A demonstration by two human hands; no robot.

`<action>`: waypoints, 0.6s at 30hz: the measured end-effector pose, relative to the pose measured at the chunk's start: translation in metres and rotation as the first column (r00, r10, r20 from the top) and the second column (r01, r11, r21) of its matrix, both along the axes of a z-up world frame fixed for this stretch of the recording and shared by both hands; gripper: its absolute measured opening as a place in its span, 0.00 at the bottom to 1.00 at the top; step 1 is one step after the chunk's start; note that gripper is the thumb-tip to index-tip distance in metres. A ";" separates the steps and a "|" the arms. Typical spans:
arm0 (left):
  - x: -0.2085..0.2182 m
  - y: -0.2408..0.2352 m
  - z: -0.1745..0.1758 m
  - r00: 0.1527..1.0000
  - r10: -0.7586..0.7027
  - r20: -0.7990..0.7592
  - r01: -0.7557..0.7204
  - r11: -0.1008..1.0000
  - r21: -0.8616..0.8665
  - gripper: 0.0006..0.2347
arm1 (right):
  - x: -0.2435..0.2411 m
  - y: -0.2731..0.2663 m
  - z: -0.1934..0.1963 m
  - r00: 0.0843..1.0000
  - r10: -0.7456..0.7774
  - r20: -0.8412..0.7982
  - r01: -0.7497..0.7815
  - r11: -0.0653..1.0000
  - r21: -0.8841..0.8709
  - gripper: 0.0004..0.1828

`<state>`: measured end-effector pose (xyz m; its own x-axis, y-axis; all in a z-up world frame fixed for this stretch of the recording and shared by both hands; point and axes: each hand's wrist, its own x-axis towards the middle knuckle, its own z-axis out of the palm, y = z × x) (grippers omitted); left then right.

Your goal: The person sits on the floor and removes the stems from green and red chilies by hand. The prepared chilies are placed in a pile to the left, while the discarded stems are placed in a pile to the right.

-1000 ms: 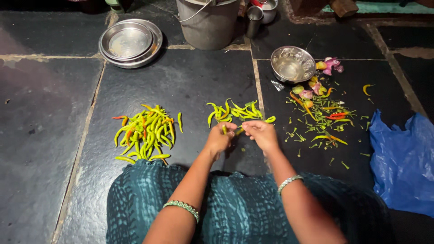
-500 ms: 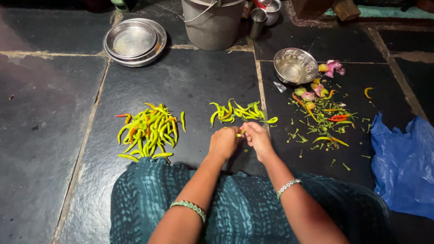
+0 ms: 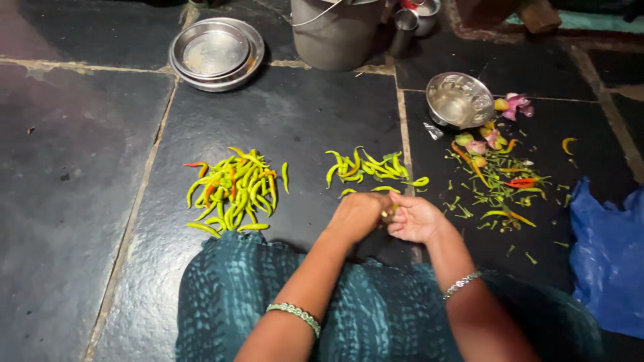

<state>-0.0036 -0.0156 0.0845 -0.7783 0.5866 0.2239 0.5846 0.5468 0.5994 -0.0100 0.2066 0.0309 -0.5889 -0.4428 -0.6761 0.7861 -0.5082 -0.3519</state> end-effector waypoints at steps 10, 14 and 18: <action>-0.039 -0.014 0.001 0.807 0.501 0.312 -0.578 0.567 0.587 0.03 | -0.004 0.059 -0.040 0.201 -0.979 -0.038 0.978 0.202 -0.054 0.41; -0.074 -0.047 0.015 0.541 0.221 0.811 -0.771 -0.255 0.584 0.06 | -0.017 0.039 -0.018 0.381 -0.891 -0.248 0.924 0.358 0.135 0.30; -0.077 -0.054 0.020 0.456 0.243 0.856 -0.753 -0.408 0.517 0.08 | -0.047 -0.056 -0.019 0.516 0.323 -0.794 0.686 0.399 0.608 0.17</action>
